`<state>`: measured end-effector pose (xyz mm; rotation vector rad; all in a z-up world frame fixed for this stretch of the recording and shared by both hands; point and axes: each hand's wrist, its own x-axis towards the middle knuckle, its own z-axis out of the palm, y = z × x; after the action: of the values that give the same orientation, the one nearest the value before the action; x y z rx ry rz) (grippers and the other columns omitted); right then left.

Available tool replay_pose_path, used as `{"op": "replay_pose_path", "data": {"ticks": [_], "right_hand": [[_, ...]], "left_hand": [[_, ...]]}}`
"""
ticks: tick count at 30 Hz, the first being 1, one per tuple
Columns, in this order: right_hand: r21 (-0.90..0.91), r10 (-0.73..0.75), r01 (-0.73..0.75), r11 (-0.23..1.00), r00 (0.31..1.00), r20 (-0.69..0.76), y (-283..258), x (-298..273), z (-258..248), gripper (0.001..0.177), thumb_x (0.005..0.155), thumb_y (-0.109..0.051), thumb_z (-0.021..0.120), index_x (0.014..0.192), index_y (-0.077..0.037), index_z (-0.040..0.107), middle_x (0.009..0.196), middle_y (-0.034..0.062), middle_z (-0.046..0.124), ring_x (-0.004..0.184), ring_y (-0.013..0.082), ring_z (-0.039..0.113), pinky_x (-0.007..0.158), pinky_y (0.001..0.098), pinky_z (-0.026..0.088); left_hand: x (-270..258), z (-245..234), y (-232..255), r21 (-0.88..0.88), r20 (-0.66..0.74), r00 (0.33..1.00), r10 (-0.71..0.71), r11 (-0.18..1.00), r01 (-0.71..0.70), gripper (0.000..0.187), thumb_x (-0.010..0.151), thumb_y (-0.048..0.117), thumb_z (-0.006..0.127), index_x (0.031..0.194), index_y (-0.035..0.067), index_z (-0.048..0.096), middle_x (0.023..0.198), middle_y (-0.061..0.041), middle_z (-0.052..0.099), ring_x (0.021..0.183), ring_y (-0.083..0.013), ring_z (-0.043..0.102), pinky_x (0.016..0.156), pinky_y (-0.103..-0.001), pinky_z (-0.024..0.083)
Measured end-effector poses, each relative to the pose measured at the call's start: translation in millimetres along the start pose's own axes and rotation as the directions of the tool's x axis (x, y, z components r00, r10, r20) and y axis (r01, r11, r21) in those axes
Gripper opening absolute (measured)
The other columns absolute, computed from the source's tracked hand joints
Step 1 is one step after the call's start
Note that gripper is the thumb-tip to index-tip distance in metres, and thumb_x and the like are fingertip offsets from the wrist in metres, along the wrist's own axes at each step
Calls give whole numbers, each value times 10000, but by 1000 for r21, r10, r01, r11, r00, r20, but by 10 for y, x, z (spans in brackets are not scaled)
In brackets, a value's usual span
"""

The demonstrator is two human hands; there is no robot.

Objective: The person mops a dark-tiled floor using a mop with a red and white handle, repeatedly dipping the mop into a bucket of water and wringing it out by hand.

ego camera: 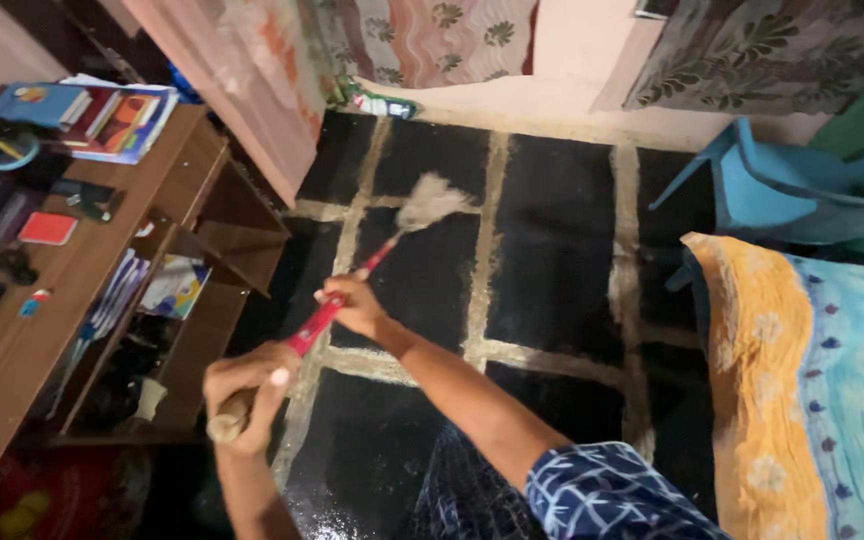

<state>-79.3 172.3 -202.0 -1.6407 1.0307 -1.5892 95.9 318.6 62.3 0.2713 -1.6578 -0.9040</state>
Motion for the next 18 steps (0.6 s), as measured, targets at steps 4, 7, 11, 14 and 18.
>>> {"op": "replay_pose_path", "data": {"ticks": [4,7,11,14,18], "right_hand": [[-98,-107,140,985,953,284,-163,149,633,367,954,-272,697,708,-80,504,667,108,523,624,289,538,604,421,421],[-266,-23,163,950,887,460,-162,146,1008,379,941,-338,676,696,-82,539,707,151,599,696,369,615,637,479,462],[-538,255,84,839,813,524,-242,107,1244,235,832,-317,680,704,-121,656,775,149,709,803,388,706,657,508,541],[-599,320,75,797,789,524,-342,86,1215,165,788,-311,693,769,-148,718,820,133,734,858,378,730,699,508,574],[-608,389,-33,793,796,463,-325,5,890,186,712,-309,706,804,-157,761,837,124,748,873,370,733,712,497,585]], "left_hand": [[-393,-308,247,169,-172,978,-114,975,143,226,977,-35,561,767,16,495,603,-123,565,508,-189,513,552,-307,439],[-549,-564,192,191,-204,972,117,979,-77,286,969,7,490,685,4,530,612,-78,564,451,-166,528,475,-326,493],[-785,-812,138,59,-407,893,193,981,-186,225,919,57,526,771,-67,411,546,-91,524,417,-176,482,422,-346,459],[-963,-1086,95,-1,-379,908,179,981,-194,321,960,150,520,701,-37,485,529,-106,483,413,-205,482,434,-352,435],[-1064,-1289,-382,-59,-388,899,203,968,-244,350,973,179,492,660,25,470,510,-73,458,397,-193,456,435,-384,434]]}}
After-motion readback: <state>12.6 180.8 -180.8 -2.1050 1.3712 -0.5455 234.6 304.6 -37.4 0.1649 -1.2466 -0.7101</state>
